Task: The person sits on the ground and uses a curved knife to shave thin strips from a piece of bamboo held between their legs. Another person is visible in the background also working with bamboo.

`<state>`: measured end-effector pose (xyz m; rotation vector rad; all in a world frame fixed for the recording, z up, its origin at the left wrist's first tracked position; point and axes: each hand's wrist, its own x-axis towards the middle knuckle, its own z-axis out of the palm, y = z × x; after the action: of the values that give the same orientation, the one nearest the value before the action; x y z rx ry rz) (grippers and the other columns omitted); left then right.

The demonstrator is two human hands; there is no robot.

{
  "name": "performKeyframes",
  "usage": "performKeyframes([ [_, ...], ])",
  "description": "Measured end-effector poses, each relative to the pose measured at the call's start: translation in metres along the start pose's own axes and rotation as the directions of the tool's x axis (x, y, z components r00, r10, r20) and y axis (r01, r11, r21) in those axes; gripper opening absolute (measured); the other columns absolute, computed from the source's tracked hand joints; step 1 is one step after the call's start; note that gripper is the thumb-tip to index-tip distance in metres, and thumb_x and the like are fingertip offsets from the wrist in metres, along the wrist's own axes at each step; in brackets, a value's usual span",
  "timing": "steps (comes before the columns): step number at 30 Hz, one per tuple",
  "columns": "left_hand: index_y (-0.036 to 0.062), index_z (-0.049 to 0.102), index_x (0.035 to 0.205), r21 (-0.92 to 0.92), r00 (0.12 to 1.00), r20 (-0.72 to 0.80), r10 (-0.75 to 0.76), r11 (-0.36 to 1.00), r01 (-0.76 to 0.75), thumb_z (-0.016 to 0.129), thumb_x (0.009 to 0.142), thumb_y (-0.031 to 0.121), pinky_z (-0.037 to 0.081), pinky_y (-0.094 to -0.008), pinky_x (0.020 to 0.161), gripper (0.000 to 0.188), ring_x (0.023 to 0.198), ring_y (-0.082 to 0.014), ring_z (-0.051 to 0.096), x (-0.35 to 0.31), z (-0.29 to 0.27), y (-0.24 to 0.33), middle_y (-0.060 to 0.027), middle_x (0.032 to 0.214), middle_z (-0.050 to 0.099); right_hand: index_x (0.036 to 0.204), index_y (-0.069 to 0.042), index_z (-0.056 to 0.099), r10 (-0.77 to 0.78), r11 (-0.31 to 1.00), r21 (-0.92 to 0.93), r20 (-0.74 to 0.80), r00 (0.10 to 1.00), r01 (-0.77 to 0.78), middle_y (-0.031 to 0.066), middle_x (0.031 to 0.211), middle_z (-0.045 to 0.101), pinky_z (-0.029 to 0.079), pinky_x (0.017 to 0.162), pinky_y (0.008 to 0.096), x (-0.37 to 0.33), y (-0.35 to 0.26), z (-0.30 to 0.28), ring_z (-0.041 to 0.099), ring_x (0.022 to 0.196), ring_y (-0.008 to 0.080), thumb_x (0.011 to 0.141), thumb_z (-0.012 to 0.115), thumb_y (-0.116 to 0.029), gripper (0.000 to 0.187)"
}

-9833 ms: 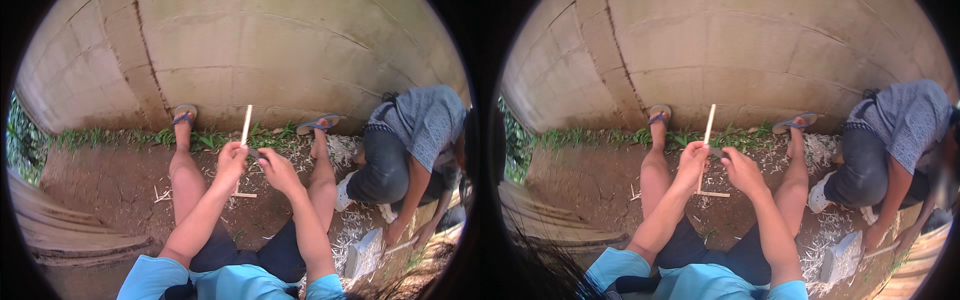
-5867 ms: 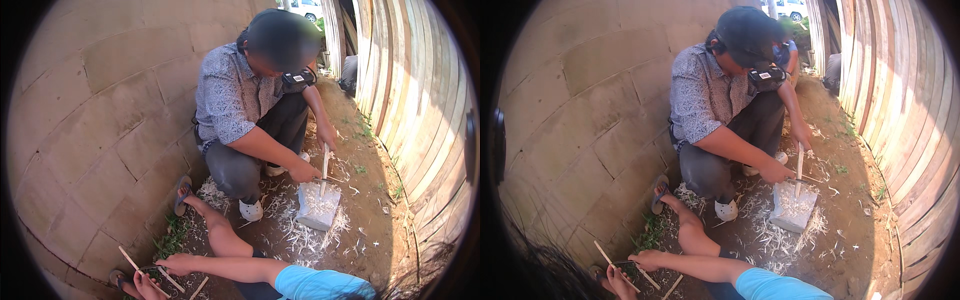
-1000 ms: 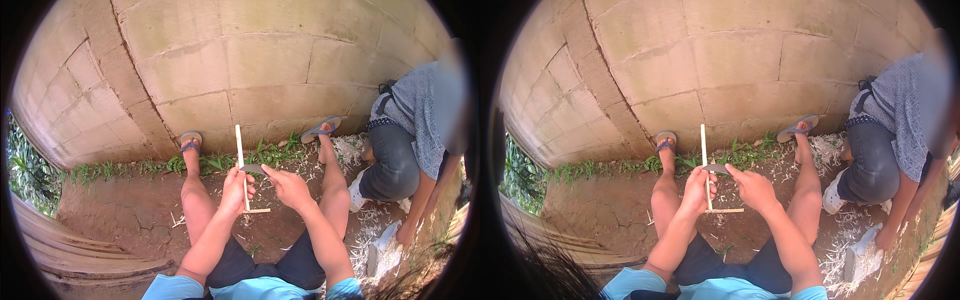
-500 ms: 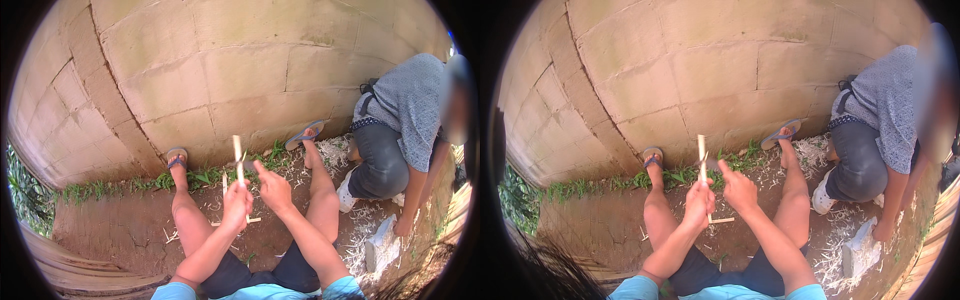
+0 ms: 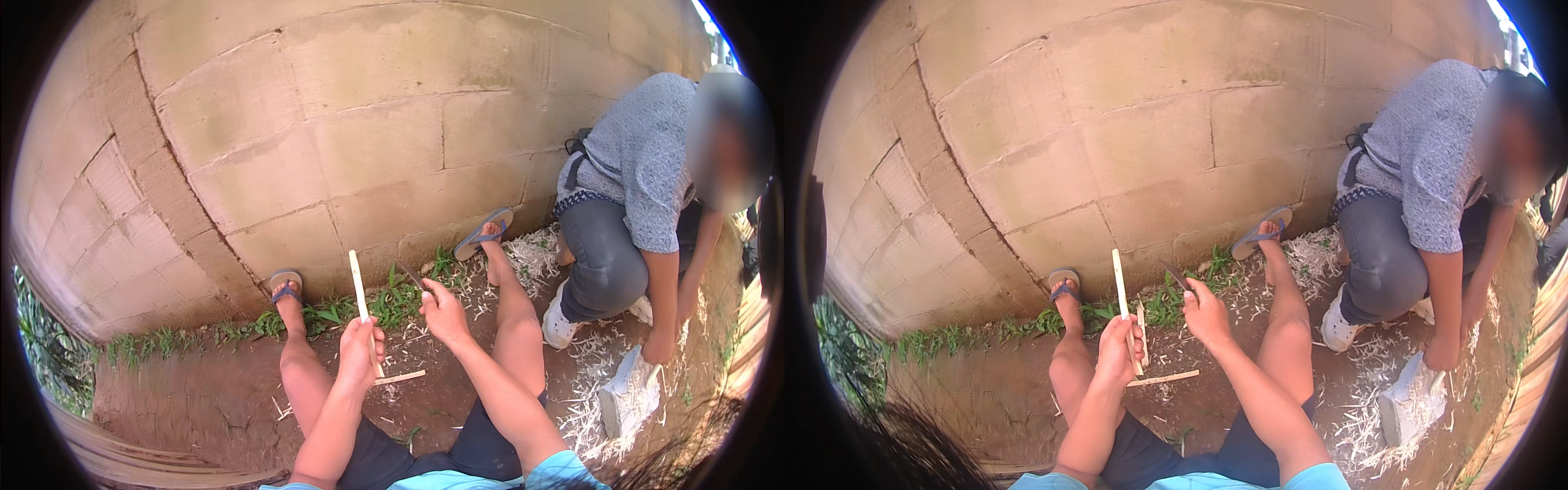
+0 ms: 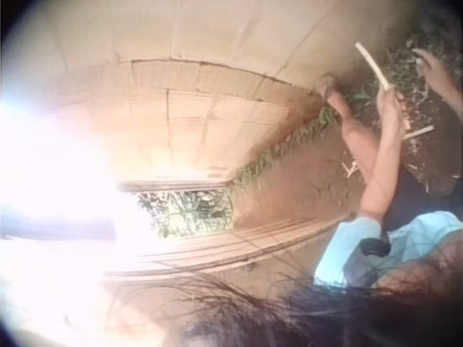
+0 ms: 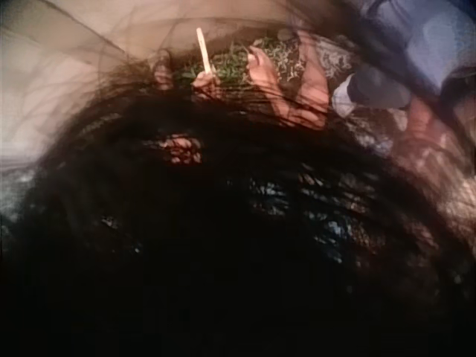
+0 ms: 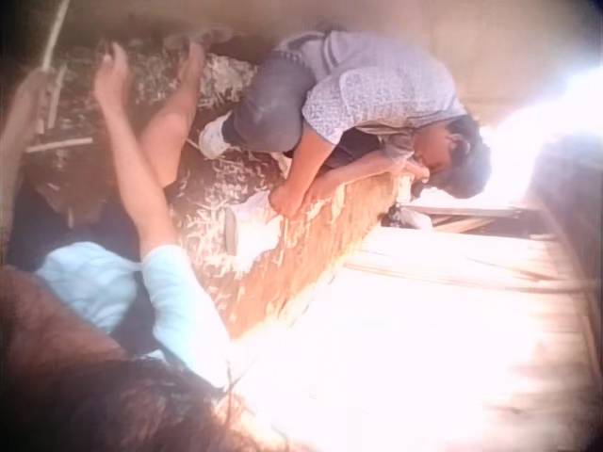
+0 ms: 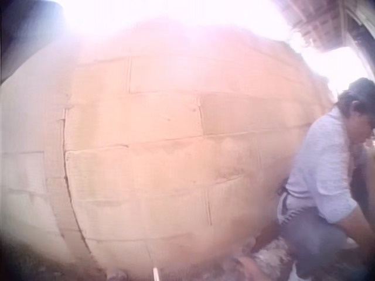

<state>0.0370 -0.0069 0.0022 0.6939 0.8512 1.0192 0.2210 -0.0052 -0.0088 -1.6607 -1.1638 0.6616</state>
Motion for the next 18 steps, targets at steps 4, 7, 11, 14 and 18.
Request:
performKeyframes([
  [4, 0.0100, 0.050, 0.101, 0.007, 0.999, 0.019, -0.036, 0.999, 0.036, 0.047, 0.098, 0.020, 0.037, -0.0224, 0.042, 0.011, 0.050, -0.0089, 0.047, -0.005, -0.003, 0.000, -0.0014, 0.072, 0.054, 0.127, -0.012, 0.053, -0.071, 0.997, -0.030, 0.014, 0.997, 0.071, 0.0136, 0.079, 0.068, 0.050, 0.071, 0.0397, -0.001, -0.003, -0.005, 0.068, 0.077, 0.0296, 0.095, 0.050, -0.024, 0.035],
  [7, 0.0102, 0.051, 0.102, 0.010, 0.998, 0.037, -0.051, 0.999, 0.050, 0.049, 0.097, 0.019, 0.037, -0.0231, 0.042, 0.010, 0.049, -0.0091, 0.047, -0.008, -0.003, 0.000, -0.0018, 0.072, 0.055, 0.127, -0.007, 0.053, -0.206, 0.971, -0.123, 0.003, 0.979, 0.205, 0.0079, 0.075, 0.065, 0.049, 0.064, 0.0310, -0.005, -0.002, 0.000, 0.062, 0.067, 0.0138, 0.096, 0.051, -0.019, 0.034],
  [11, 0.0102, 0.052, 0.102, 0.032, 0.997, 0.048, -0.056, 0.998, 0.055, 0.052, 0.097, 0.020, 0.037, -0.0220, 0.042, 0.011, 0.050, -0.0083, 0.048, -0.007, 0.002, -0.002, -0.0006, 0.071, 0.055, 0.126, -0.008, 0.054, -0.239, 0.941, -0.231, 0.060, 0.969, 0.246, 0.0149, 0.080, 0.068, 0.051, 0.069, 0.0365, -0.012, -0.017, -0.012, 0.067, 0.072, 0.0270, 0.093, 0.054, -0.019, 0.035],
  [14, 0.0109, 0.053, 0.101, 0.069, 0.999, 0.029, -0.028, 0.997, 0.026, 0.055, 0.096, 0.021, 0.036, -0.0210, 0.042, 0.012, 0.050, -0.0068, 0.047, -0.009, 0.005, -0.005, 0.0010, 0.069, 0.055, 0.122, -0.010, 0.055, -0.257, 0.928, -0.230, 0.173, 0.951, 0.292, 0.0177, 0.105, 0.066, 0.052, 0.077, 0.0438, -0.017, -0.012, -0.008, 0.066, 0.090, 0.0363, 0.093, 0.055, -0.024, 0.032],
  [18, 0.0117, 0.048, 0.094, 0.048, 0.999, -0.011, 0.045, 0.998, -0.044, 0.051, 0.095, 0.020, 0.031, -0.0195, 0.036, 0.009, 0.045, -0.0062, 0.044, -0.005, -0.002, -0.009, 0.0019, 0.065, 0.050, 0.124, -0.013, 0.051, -0.331, 0.896, -0.199, 0.296, 0.896, 0.397, 0.0217, 0.094, 0.066, 0.051, 0.073, 0.0504, -0.016, -0.007, 0.002, 0.063, 0.088, 0.0420, 0.095, 0.049, -0.027, 0.032],
])
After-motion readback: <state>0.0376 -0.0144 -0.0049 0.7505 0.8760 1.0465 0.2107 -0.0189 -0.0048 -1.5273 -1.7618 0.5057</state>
